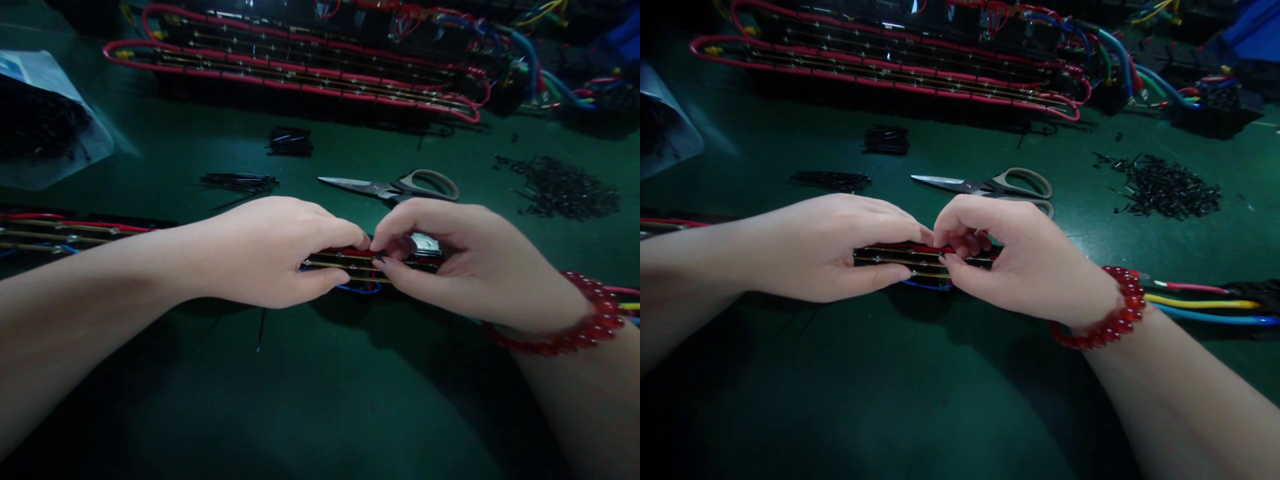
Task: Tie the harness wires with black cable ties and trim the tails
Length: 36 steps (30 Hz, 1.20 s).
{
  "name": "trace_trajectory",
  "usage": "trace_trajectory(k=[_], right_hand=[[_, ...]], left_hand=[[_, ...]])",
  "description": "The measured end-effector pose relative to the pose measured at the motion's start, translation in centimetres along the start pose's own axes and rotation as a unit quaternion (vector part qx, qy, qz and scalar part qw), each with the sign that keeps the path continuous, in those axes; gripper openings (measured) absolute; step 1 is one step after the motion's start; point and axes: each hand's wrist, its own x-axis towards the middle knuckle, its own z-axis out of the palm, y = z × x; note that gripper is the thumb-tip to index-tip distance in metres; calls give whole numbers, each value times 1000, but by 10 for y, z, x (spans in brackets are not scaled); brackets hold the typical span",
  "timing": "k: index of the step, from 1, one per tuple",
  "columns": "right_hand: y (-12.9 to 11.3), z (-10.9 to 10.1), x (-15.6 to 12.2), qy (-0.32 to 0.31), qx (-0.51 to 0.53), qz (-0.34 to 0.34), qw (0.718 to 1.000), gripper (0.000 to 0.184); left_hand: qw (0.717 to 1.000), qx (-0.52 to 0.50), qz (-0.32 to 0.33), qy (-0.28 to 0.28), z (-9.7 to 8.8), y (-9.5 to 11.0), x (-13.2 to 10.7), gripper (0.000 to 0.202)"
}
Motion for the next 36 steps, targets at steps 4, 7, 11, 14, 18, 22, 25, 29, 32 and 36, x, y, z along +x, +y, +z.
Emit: trace_trajectory(k=[4,7,11,14,18,22,25,29,32,36], right_hand=[[0,0,0,-4,-4,11,1000,9],[0,0,1,-9,-13,2,1000,8],[-1,-1,2,-16,-15,0,1000,11],[-1,0,1,-15,-21,-1,1000,12],[0,0,0,-9,-21,-17,1000,9],[1,-1,0,-11,-8,-33,999,9],[1,-1,0,-12,-4,-24,1000,10],[0,0,0,-8,-14,-14,1000,10],[-1,1,1,-8,-15,5,1000,12],[-2,2,3,-15,-14,18,1000,13]], left_hand=[[1000,-2,4,-1,0,0,0,29],[1000,-4,4,-2,0,0,0,28],[1000,-11,5,-4,-1,1,1,29],[1000,-12,3,-3,-1,1,1,29],[1000,10,-23,5,0,1,2,29],[1000,13,-18,1,2,-2,2,29],[1000,5,-6,-2,2,-3,1,27],[1000,5,2,3,2,-3,0,26],[1000,7,4,3,3,-3,-1,25],[1000,8,5,-3,2,-2,0,24]])
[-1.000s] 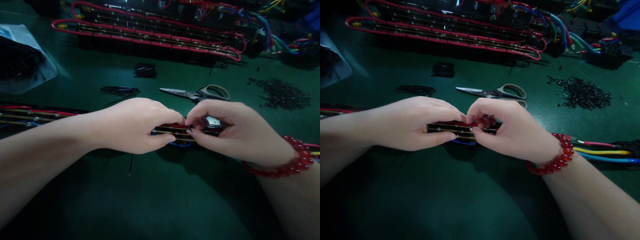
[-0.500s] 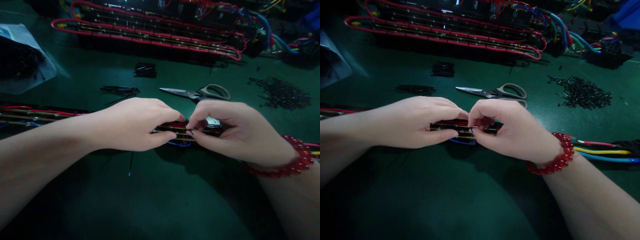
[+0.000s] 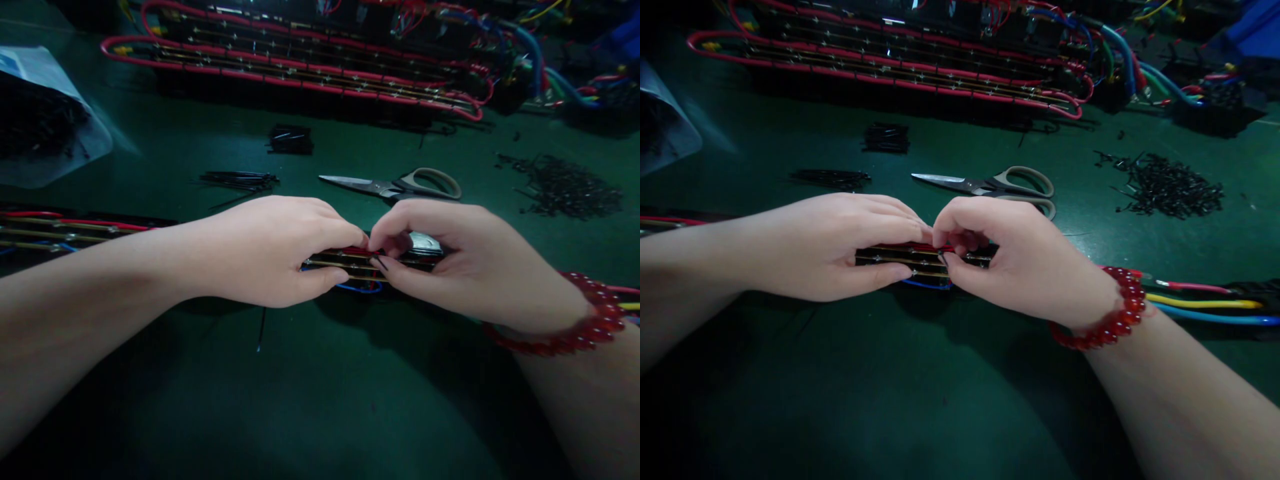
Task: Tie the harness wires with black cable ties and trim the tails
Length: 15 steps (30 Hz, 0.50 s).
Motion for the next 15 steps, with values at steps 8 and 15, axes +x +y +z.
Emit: trace_trajectory(k=[8,15], right_hand=[[2,0,1,-1,-11,-20,1000,14],[3,0,0,3,-15,-48,999,14]], left_hand=[[1000,3,-3,-10,-1,1,1,24],[1000,16,-24,-10,-2,4,3,30]])
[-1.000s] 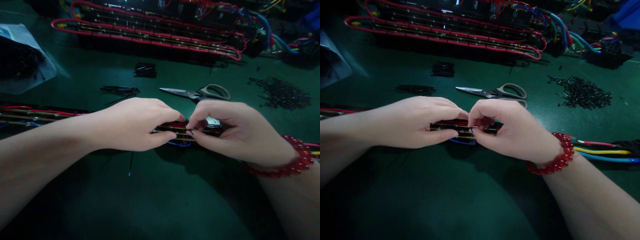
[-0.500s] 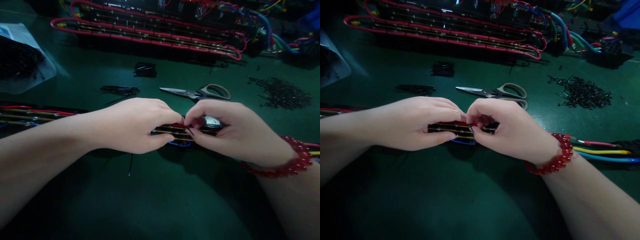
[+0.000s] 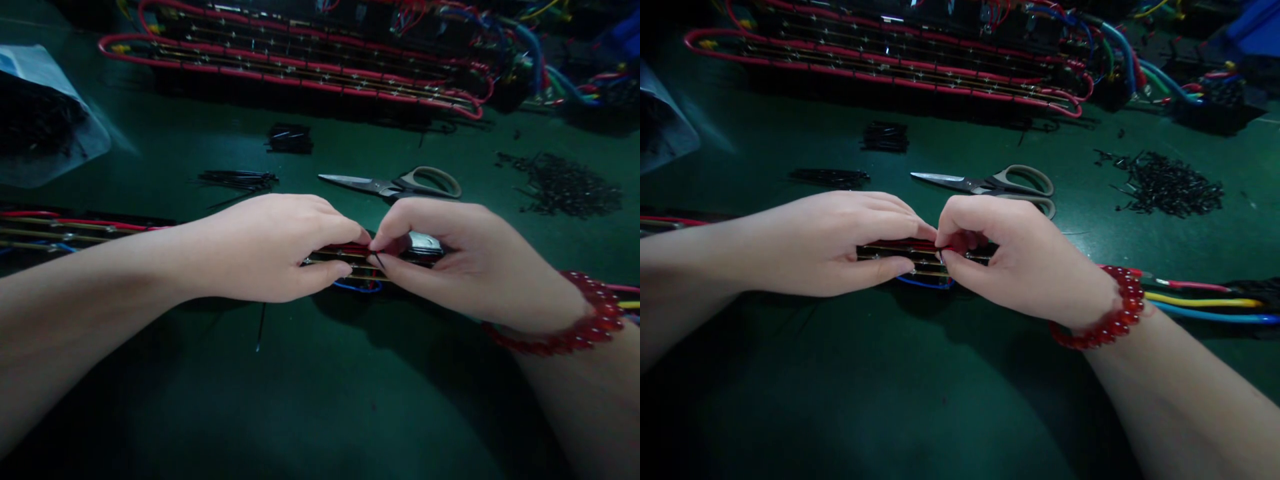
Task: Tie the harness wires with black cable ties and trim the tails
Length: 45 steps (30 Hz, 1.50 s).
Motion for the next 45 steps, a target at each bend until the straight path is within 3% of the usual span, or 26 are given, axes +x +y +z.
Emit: trace_trajectory(k=[13,26,31,45], right_hand=[[2,-1,-3,44,-43,-14,998,10],[6,3,-8,97,-9,11,995,5],[8,2,-8,114,-29,-14,993,7],[5,2,-6,101,8,35,994,9]], left_hand=[[1000,0,3,3,0,-1,1,29],[999,-20,-15,30,-1,0,-1,33],[999,-26,-5,25,-2,1,-1,32],[1000,-9,3,6,-3,1,-1,34]])
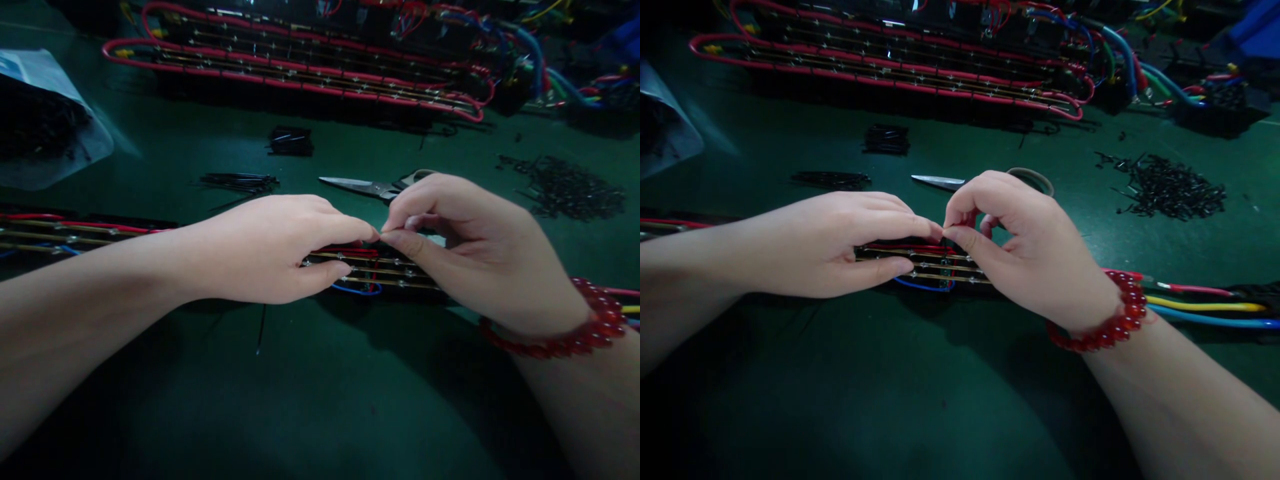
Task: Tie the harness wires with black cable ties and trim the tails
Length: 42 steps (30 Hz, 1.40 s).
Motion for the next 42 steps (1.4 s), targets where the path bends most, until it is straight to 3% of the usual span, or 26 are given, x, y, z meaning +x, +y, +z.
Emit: trace_trajectory(k=[12,42], right_hand=[[0,1,1,-7,-1,5,1000,7],[-2,3,1,52,5,79,995,7]], left_hand=[[1000,22,2,-7,1,-1,0,34],[999,30,12,-13,3,-2,2,30]])
